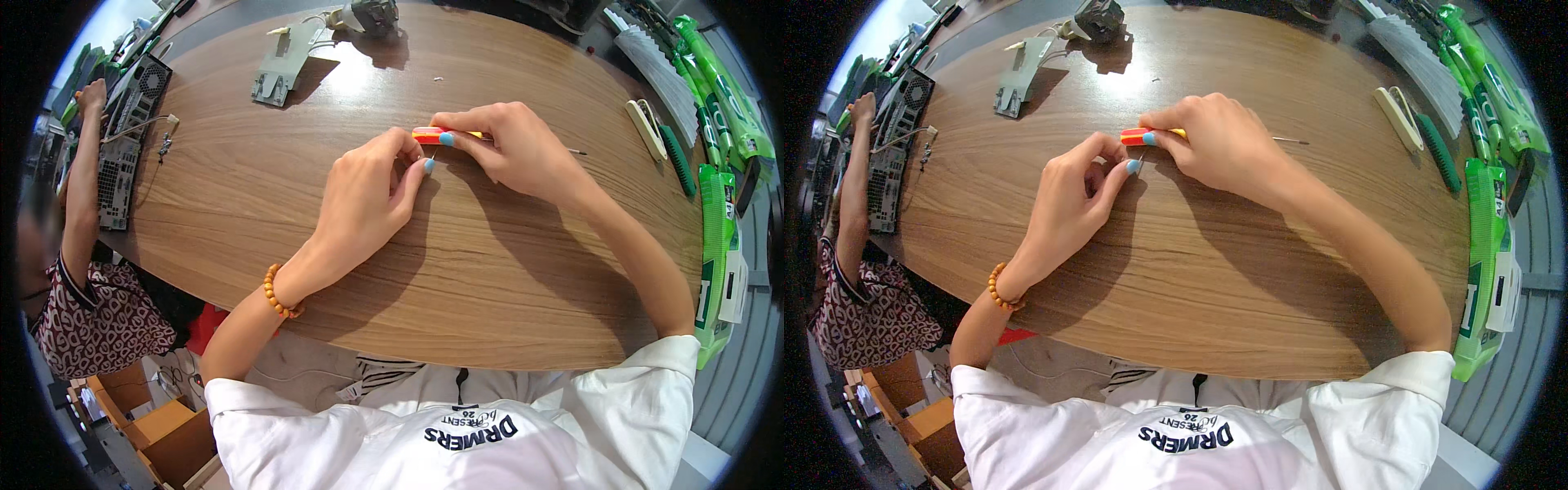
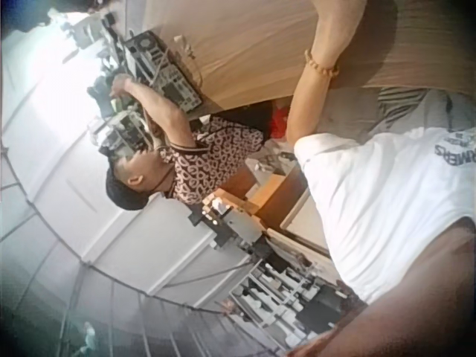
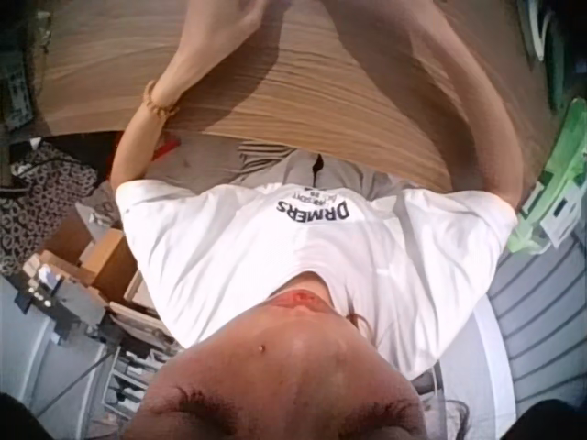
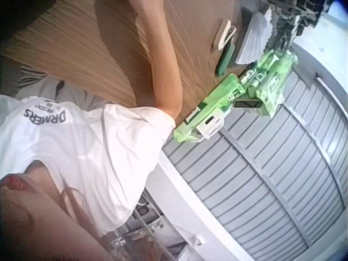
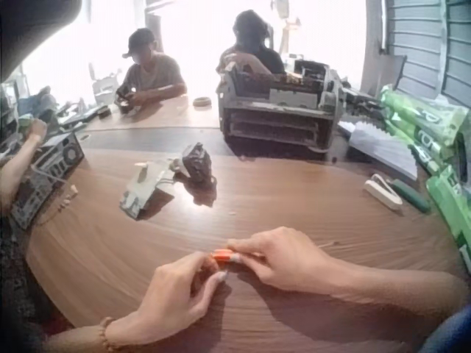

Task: The person removes a wire clip and metal plate from a lamp housing, inserts a small bead into a folded paper fan using a screwdriver, and works on screws on the lamp housing with the screwdriver.

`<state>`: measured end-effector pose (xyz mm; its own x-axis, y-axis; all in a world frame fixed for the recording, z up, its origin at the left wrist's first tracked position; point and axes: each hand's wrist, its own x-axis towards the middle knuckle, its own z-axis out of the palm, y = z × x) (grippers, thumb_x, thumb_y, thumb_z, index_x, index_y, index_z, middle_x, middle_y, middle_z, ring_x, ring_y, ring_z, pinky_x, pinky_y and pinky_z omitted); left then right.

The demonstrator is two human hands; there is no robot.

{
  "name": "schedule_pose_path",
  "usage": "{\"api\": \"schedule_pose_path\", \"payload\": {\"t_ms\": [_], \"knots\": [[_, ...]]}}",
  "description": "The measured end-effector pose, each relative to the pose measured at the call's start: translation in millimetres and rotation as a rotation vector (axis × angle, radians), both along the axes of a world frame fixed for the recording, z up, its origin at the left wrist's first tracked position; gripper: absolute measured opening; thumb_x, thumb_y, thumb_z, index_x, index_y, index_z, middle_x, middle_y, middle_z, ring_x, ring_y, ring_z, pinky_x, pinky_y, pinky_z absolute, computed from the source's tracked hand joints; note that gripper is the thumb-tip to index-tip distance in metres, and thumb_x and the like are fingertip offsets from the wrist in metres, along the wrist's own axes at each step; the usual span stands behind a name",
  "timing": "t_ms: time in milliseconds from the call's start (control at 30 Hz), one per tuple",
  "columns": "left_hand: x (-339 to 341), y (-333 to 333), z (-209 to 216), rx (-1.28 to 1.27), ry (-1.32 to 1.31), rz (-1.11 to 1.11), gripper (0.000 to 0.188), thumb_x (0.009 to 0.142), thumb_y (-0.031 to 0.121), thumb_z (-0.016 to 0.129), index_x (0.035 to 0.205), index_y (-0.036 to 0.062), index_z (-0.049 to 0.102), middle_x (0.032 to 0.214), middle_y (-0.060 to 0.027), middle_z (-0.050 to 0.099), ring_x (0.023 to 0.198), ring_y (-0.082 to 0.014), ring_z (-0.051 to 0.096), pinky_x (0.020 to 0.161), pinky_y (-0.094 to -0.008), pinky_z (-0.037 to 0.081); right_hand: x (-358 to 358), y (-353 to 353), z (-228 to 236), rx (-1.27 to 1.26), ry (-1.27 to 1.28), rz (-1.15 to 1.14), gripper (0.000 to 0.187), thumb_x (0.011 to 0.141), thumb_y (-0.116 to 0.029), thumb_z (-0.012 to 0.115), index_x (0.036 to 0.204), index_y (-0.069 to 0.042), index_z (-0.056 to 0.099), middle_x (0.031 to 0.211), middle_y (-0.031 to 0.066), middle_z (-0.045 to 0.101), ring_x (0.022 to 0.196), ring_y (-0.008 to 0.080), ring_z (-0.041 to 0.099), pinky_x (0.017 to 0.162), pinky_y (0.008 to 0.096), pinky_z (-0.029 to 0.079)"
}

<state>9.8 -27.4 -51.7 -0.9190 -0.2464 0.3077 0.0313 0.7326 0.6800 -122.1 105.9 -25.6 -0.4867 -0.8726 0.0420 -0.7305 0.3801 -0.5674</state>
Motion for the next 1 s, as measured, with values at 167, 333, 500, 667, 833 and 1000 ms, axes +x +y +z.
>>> {"api": "schedule_pose_path", "payload": {"t_ms": [167,333,500,667,833,1000], "knots": [[1,3,3,0.068,0.035,-0.012,0.010,0.081,0.008,0.064,0.082,-0.0009,0.060,0.069,-0.0029,0.063,0.045,-0.0045,0.043,0.042,-0.0219,0.034,-3,17,-2,-0.161,0.140,0.157,0.025,0.085,-0.017,0.055,0.108,-0.011,0.064,0.082,0.0173,0.065,0.069,0.0306,0.062,0.064,0.0389,0.048],[2,-10,3,0.103,0.038,-0.022,0.012,0.078,0.010,0.068,0.088,0.0034,0.069,0.068,-0.0013,0.065,0.046,-0.0036,0.043,0.043,-0.0194,0.034,-11,39,33,0.076,-0.271,0.080,0.026,0.087,-0.010,0.055,0.110,0.001,0.059,0.077,0.0028,0.058,0.070,0.0071,0.050,0.066,0.0223,0.043],[4,-9,4,-0.037,0.050,-0.019,0.019,0.074,0.010,0.070,0.093,0.0060,0.069,0.077,-0.0010,0.067,0.051,-0.0039,0.046,0.047,-0.0193,0.037,-13,65,24,-0.088,-0.072,0.030,0.023,0.085,-0.012,0.054,0.104,-0.002,0.061,0.071,0.0052,0.060,0.063,0.0109,0.051,0.059,0.0265,0.043],[7,-20,11,0.066,0.078,-0.048,0.029,0.072,0.010,0.072,0.100,0.0084,0.068,0.089,-0.0006,0.067,0.057,-0.0029,0.048,0.048,-0.0171,0.035,-8,77,21,-0.146,-0.140,-0.012,0.023,0.085,-0.008,0.056,0.107,0.000,0.059,0.085,0.0031,0.059,0.072,0.0079,0.051,0.066,0.0216,0.043],[15,-36,30,0.009,0.192,0.045,0.025,0.072,0.010,0.071,0.097,0.0057,0.068,0.085,-0.0056,0.067,0.055,-0.0093,0.053,0.054,-0.0222,0.044,4,71,37,-0.143,-0.177,-0.108,0.021,0.086,-0.005,0.055,0.106,0.000,0.060,0.086,0.0016,0.058,0.078,0.0060,0.054,0.068,0.0195,0.044],[36,-24,19,-0.141,0.170,0.040,0.023,0.072,0.008,0.073,0.095,0.0104,0.069,0.085,0.0002,0.067,0.057,-0.0035,0.050,0.045,-0.0176,0.033,13,67,30,-0.141,0.544,0.222,0.018,0.075,-0.006,0.065,0.092,-0.003,0.063,0.085,0.0061,0.057,0.076,0.0153,0.058,0.063,0.0269,0.049]]}}
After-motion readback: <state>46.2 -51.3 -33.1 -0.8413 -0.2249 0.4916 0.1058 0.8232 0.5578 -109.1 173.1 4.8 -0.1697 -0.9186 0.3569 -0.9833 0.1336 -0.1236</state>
